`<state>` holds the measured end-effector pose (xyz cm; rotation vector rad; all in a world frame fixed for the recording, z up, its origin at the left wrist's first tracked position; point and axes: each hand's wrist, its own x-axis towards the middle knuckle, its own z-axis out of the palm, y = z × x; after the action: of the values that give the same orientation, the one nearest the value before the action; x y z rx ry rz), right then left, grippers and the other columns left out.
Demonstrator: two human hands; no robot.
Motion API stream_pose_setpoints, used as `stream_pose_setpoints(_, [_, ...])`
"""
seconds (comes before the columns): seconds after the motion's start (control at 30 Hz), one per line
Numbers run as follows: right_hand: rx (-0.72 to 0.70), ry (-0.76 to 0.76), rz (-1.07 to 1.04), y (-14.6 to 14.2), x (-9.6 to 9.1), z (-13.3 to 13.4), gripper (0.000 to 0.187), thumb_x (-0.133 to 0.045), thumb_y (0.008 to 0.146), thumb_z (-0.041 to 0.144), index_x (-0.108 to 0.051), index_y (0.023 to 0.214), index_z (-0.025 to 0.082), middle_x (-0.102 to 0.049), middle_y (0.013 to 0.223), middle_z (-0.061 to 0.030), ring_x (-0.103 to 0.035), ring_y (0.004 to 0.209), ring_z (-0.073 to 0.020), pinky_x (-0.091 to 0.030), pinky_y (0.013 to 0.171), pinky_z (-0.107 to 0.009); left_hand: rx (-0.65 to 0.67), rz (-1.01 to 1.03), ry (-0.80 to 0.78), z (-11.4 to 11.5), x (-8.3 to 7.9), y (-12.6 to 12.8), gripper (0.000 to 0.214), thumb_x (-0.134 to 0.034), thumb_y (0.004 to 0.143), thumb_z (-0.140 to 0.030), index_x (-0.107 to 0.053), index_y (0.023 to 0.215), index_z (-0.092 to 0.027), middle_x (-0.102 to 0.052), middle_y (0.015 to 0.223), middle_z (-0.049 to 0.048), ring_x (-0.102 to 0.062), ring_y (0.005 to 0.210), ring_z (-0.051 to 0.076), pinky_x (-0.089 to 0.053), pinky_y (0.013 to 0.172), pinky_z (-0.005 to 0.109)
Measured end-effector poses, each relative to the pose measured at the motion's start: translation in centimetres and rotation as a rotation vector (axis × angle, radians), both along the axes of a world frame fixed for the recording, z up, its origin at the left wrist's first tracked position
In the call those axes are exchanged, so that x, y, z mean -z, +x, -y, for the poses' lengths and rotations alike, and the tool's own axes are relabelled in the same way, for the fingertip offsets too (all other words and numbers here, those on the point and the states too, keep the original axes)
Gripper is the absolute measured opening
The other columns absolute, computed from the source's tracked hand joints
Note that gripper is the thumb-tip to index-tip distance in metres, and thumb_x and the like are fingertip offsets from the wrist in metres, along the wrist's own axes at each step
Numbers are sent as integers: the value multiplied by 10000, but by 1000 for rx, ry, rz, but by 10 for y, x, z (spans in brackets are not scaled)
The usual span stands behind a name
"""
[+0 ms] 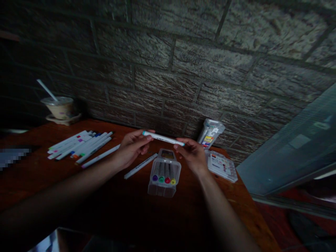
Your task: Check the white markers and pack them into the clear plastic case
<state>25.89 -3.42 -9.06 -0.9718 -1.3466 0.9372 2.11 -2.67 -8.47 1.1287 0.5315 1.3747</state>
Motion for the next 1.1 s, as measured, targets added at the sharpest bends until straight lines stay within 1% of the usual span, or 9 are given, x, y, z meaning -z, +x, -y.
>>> stream_pose_setpoints(0.13, [1, -11, 16, 0, 0, 1, 320, -946, 683, 343, -824, 957, 234, -736, 662, 18, -613, 526, -108, -523, 460, -217, -6, -35, 38, 0, 2, 0, 300, -863, 787, -300, -803, 1061, -192, -675, 771, 7, -495, 499, 48, -327, 414, 172])
stream_pose_setpoints(0.23, [-5, -12, 34, 0, 0, 0, 308, -934, 703, 350, -823, 967, 236, -732, 644, 18, -600, 506, -105, -510, 450, -219, -9, -42, 63, -1, 4, 1, 282, -855, 799, -294, -803, 1062, -204, -660, 753, -3, -478, 496, 46, -324, 415, 174])
stream_pose_setpoints(0.4, [-26, -24, 25, 2, 4, -3, 307, -939, 692, 330, -822, 962, 241, -737, 670, 15, -618, 548, -110, -519, 460, -217, 8, -55, 92, -3, 7, 1, 295, -868, 791, -276, -795, 1069, -210, -647, 716, -25, -470, 485, 40, -329, 414, 167])
stream_pose_setpoints(0.6, [-44, -15, 32, 3, 7, -4, 306, -942, 692, 307, -809, 960, 240, -724, 672, 27, -582, 526, -92, -510, 454, -210, 34, -71, 101, -2, 9, 1, 297, -868, 792, -261, -801, 1079, -227, -647, 736, -26, -480, 498, 35, -341, 424, 159])
stream_pose_setpoints(0.83, [-47, -37, 52, 3, 3, -3, 358, -942, 687, 363, -789, 979, 224, -725, 692, 15, -628, 573, -116, -530, 467, -221, 41, -72, 119, -3, 10, 1, 305, -859, 807, -267, -795, 1102, -223, -652, 752, -24, -496, 499, 34, -355, 424, 153])
stream_pose_setpoints(0.93, [-65, -40, 64, 2, 2, -2, 350, -919, 722, 398, -793, 993, 217, -730, 703, 3, -652, 606, -132, -537, 482, -230, 13, -71, 142, -3, 7, 0, 311, -855, 812, -271, -788, 1110, -210, -657, 739, -26, -484, 482, 31, -349, 416, 150])
stream_pose_setpoints(1.0, [-84, -40, 57, 2, 1, -1, 336, -905, 744, 408, -797, 995, 213, -734, 701, 1, -654, 606, -131, -534, 489, -229, -23, -86, 188, -1, 3, 0, 307, -853, 813, -275, -784, 1100, -192, -651, 712, -30, -481, 477, 35, -350, 414, 153])
stream_pose_setpoints(1.1, [-115, -27, 58, 2, 1, 1, 301, -887, 773, 406, -811, 999, 223, -738, 687, 7, -642, 572, -119, -524, 489, -223, -111, -134, 283, 2, -3, 1, 217, -840, 821, -277, -776, 996, -166, -630, 657, -37, -500, 486, 49, -373, 429, 161])
